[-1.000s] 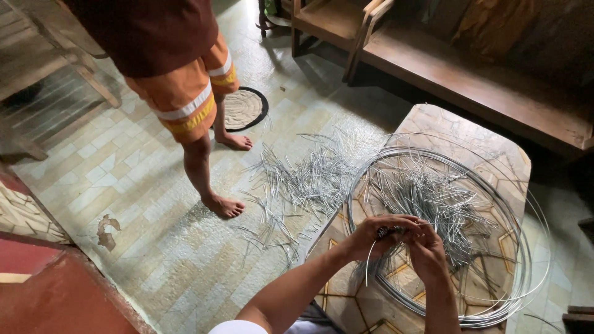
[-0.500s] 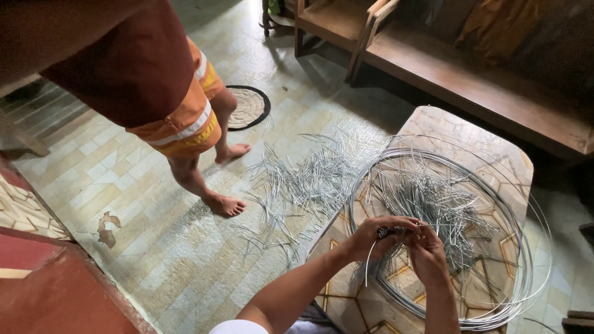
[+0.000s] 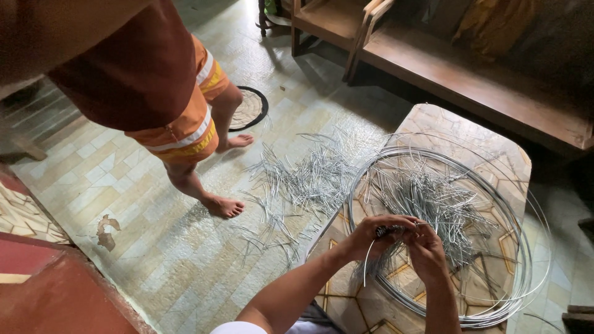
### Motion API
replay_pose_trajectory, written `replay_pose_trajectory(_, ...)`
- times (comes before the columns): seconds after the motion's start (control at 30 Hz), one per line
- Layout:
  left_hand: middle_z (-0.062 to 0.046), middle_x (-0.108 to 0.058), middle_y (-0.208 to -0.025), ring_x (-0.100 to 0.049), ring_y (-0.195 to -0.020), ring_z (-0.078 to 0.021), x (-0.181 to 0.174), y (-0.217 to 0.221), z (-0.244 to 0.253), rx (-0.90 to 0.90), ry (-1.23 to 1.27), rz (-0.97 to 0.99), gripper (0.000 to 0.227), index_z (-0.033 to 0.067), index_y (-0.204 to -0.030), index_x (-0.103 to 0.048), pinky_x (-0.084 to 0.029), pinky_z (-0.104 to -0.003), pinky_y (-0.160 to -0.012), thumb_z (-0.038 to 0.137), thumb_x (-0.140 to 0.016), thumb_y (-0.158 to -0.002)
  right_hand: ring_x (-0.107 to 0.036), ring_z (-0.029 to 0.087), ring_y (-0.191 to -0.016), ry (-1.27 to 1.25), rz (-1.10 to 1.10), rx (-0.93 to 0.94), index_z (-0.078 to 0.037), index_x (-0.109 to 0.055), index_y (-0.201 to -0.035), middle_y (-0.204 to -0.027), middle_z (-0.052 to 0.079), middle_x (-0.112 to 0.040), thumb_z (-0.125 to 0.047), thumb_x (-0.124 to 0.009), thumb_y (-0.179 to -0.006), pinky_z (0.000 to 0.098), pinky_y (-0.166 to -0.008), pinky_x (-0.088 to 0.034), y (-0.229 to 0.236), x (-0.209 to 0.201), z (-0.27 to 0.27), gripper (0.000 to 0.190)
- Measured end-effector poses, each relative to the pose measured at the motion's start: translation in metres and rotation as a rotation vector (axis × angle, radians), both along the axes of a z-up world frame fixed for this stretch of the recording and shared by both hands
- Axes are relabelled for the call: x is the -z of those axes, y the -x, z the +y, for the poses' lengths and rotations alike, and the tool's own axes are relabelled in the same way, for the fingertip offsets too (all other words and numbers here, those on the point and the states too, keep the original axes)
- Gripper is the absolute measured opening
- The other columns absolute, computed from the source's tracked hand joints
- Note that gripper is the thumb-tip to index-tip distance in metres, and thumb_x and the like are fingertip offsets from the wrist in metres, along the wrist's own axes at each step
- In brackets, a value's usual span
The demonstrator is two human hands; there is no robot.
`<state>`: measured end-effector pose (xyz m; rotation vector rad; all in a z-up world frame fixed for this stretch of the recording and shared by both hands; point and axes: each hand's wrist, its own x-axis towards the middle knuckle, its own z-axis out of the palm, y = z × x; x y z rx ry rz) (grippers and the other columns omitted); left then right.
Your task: Attaching thin metal wires to a circular wire frame to create a decorative object
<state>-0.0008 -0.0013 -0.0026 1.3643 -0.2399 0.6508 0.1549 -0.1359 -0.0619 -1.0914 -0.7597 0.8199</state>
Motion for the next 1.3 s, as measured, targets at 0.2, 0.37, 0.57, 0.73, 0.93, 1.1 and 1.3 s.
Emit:
replay_pose_trajectory(0.2, -0.016, -0.059, -0.145, -0.062, -0.133, -0.0285, -0.019, 0.008, 0.003, -0.028, -0.063, -0.033, 0.042, 0.0108, -0.132, -0.062, -0.055, -0.037, -0.114, -0.015, -0.055, -0.099, -0.067, 0.032, -0.112, 0.030, -0.028, 0.004, 0.002, -0.063, -0.128, -0.124, 0.021, -0.068, -0.002, -0.064, -0.093, 0.0416, -0.097, -0.057, 0.007, -0.014, 0.001, 0.036)
replay_pose_trajectory(0.37, -0.017, -0.062, -0.141, -0.061, -0.131, -0.0294, -0.017, 0.000, 0.002, -0.030, -0.013, -0.025, 0.033, 0.0089, -0.129, -0.066, -0.051, -0.040, -0.111, 0.001, -0.058, -0.098, -0.066, 0.026, -0.101, -0.041, -0.011, 0.101, -0.001, -0.066, -0.121, -0.120, 0.020, -0.069, 0.001, -0.064, -0.092, 0.0414, -0.088, -0.054, 0.011, -0.003, 0.008, 0.029)
replay_pose_trajectory(0.57, -0.017, -0.067, -0.135, -0.062, -0.126, -0.0316, -0.017, -0.003, 0.005, -0.110, -0.050, 0.013, 0.032, 0.0079, -0.123, -0.072, -0.048, -0.044, -0.105, 0.028, -0.062, -0.100, -0.059, 0.023, -0.095, -0.056, -0.068, 0.174, 0.003, -0.066, -0.114, -0.107, 0.016, -0.065, 0.025, -0.054, -0.078, 0.0391, -0.087, -0.049, 0.000, 0.026, 0.004, 0.044)
replay_pose_trajectory(0.73, -0.015, -0.066, -0.136, -0.064, -0.124, -0.0285, -0.046, -0.002, 0.007, -0.027, -0.019, 0.082, 0.026, 0.0096, -0.118, -0.075, -0.050, -0.039, -0.105, 0.013, -0.062, -0.096, -0.065, 0.025, -0.099, -0.001, -0.234, 0.271, 0.005, -0.068, -0.121, -0.108, 0.021, -0.071, 0.031, -0.054, -0.073, 0.0457, -0.096, -0.052, -0.004, 0.020, 0.000, 0.056)
replay_pose_trajectory(0.93, -0.016, -0.059, -0.146, -0.053, -0.137, -0.0311, -0.026, -0.011, 0.022, 0.036, -0.179, 0.009, 0.035, 0.0100, -0.135, -0.068, -0.041, -0.046, -0.114, 0.020, -0.061, -0.102, -0.064, 0.017, -0.103, 0.122, -0.251, 0.222, 0.000, -0.063, -0.133, -0.117, 0.015, -0.072, -0.003, -0.072, -0.092, 0.0397, -0.092, -0.054, 0.004, 0.014, -0.011, 0.042)
replay_pose_trajectory(1.1, -0.019, -0.053, -0.150, -0.042, -0.145, -0.0363, -0.040, -0.005, 0.023, 0.090, -0.207, 0.114, 0.054, 0.0054, -0.147, -0.054, -0.031, -0.053, -0.119, 0.019, -0.070, -0.097, -0.057, 0.038, -0.131, 0.060, -0.543, 0.299, 0.004, -0.065, -0.134, -0.131, 0.026, -0.064, -0.042, -0.048, -0.107, 0.0498, -0.112, -0.039, 0.017, -0.035, -0.008, 0.056)
replay_pose_trajectory(1.3, -0.028, -0.034, -0.159, -0.026, -0.149, -0.0487, -0.040, 0.003, 0.031, -0.050, -0.439, 0.144, 0.078, 0.0032, -0.160, -0.026, -0.022, -0.061, -0.120, 0.047, -0.055, -0.102, -0.060, 0.035, -0.124, 0.072, -0.469, 0.387, -0.007, -0.063, -0.143, -0.134, 0.020, -0.063, -0.048, -0.042, -0.109, 0.0464, -0.105, -0.043, 0.031, -0.072, -0.004, 0.057)
